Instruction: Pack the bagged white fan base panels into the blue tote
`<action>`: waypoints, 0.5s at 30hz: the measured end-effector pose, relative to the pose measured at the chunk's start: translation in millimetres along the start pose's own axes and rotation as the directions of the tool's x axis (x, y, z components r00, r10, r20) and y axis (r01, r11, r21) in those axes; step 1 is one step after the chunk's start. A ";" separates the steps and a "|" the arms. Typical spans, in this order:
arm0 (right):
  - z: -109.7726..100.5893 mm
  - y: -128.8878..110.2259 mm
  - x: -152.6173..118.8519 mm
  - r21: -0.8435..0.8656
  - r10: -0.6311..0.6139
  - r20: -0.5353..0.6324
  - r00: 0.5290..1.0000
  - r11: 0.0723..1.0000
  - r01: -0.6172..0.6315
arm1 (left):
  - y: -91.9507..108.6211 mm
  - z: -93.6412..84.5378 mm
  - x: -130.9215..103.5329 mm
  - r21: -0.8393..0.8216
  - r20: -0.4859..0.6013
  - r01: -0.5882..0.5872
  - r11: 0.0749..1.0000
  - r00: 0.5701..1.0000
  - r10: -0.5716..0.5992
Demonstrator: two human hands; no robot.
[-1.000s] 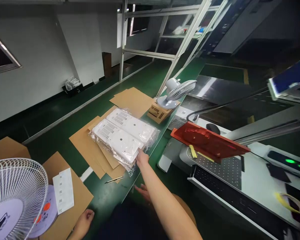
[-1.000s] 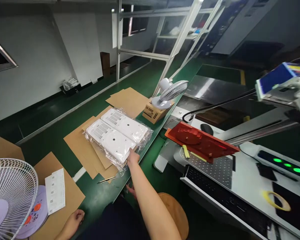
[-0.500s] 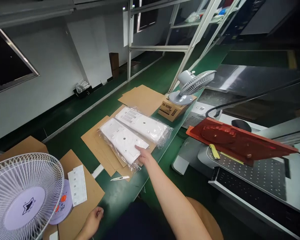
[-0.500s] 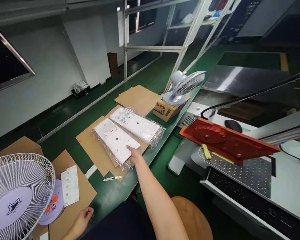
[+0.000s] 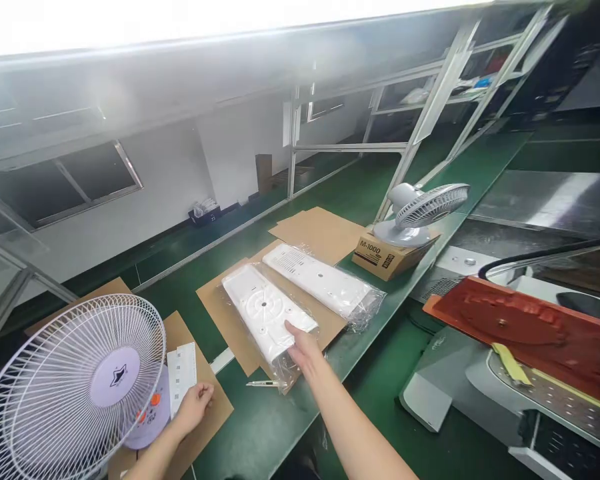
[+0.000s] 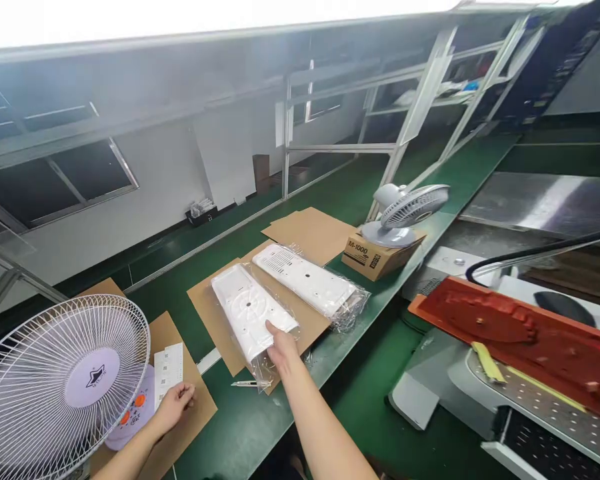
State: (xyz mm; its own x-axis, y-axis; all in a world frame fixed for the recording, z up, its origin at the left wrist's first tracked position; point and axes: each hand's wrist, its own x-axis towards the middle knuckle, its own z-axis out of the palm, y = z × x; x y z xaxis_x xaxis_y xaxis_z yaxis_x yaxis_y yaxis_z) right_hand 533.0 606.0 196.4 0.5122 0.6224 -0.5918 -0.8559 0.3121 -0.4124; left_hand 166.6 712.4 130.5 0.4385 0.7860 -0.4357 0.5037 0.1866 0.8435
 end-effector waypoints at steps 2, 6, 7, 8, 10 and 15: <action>-15.9 0.1 -32.0 -0.010 -0.007 0.053 0.999 1.000 0.007 | 18.3 5.1 6.5 -0.141 -0.024 0.022 0.990 0.999 -0.025; -54.8 -0.3 -106.3 -0.049 -0.022 0.122 0.992 0.998 0.028 | 66.1 23.2 24.9 -0.446 -0.055 0.107 0.888 0.988 -0.146; -64.2 -0.1 -124.6 -0.060 -0.021 0.134 0.991 0.998 0.030 | 79.3 28.3 29.0 -0.520 -0.034 0.136 0.843 0.983 -0.180; -73.5 0.3 -142.1 -0.069 -0.019 0.142 0.990 0.997 0.030 | 92.3 33.4 32.1 -0.585 0.003 0.171 0.793 0.978 -0.208; -91.2 1.5 -173.6 -0.100 -0.026 0.159 0.987 0.994 0.043 | 115.9 43.4 33.6 -0.676 0.108 0.248 0.694 0.965 -0.239; -127.8 0.7 -236.5 -0.362 -0.132 0.282 0.950 0.903 0.232 | 144.9 72.0 14.0 -0.753 0.302 0.358 0.551 0.933 -0.194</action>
State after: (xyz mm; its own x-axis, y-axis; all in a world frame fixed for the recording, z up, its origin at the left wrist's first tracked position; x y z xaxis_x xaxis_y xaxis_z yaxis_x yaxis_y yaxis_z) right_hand 420.5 367.3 247.5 0.5791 0.7527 -0.3132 -0.6277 0.1666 -0.7604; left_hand 299.3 707.9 224.1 0.5369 0.5193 -0.6649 -0.1258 0.8286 0.5455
